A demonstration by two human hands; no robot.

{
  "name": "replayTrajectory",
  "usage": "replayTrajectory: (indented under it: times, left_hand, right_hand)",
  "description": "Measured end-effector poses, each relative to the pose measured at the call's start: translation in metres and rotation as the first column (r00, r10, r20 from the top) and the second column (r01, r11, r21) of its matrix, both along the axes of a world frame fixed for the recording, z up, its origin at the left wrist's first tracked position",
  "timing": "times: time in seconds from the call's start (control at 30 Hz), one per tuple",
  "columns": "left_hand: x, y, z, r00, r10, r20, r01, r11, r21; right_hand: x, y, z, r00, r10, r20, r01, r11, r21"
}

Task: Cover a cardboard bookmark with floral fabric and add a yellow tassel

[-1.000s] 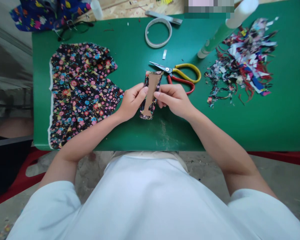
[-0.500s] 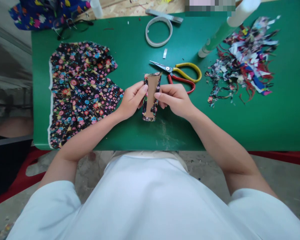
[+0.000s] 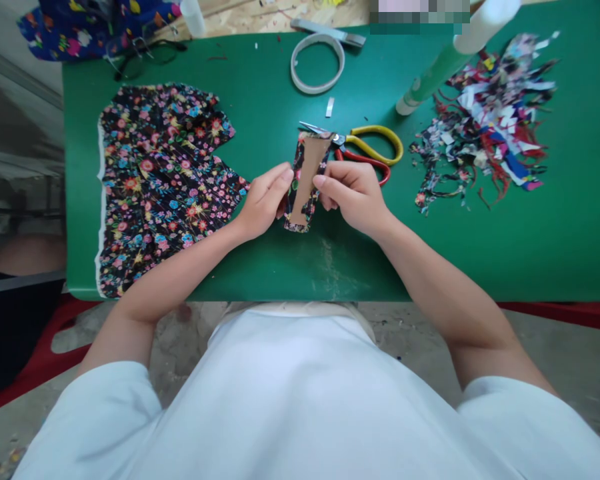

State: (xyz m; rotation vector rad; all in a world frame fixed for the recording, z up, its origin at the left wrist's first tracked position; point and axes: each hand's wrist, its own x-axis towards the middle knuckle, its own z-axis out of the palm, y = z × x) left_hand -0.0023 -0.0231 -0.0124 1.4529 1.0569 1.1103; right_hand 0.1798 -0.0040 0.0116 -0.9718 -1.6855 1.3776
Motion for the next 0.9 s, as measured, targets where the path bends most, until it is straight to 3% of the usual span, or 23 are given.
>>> replayTrajectory:
  times: [0.27, 0.47, 0.63, 0.73, 0.9]
  left_hand:
    - [-0.002, 0.004, 0.006, 0.994, -0.001, -0.11, 0.009, 0.997, 0.072]
    - [-0.002, 0.001, 0.006, 0.998, -0.022, -0.054, 0.022, 1.0, 0.009]
    - [-0.003, -0.001, 0.007, 0.995, -0.099, 0.003, 0.099, 0.995, -0.023]
    - [-0.004, -0.002, 0.008, 0.986, -0.158, -0.055, 0.157, 0.987, -0.012]
    - [-0.002, -0.001, 0.011, 0.981, -0.123, -0.15, 0.131, 0.99, 0.046]
  right_hand:
    - [0.002, 0.002, -0.006, 0.999, -0.044, 0.017, 0.044, 0.999, 0.007]
    - [0.001, 0.0, -0.004, 0.998, -0.054, 0.011, 0.053, 0.998, 0.039]
    - [0.002, 0.003, -0.006, 0.987, -0.159, -0.022, 0.161, 0.983, 0.083]
    - [0.003, 0.006, -0.008, 0.978, -0.209, -0.016, 0.209, 0.975, 0.074]
    - [0.001, 0.007, -0.008, 0.972, -0.235, -0.013, 0.235, 0.97, 0.058]
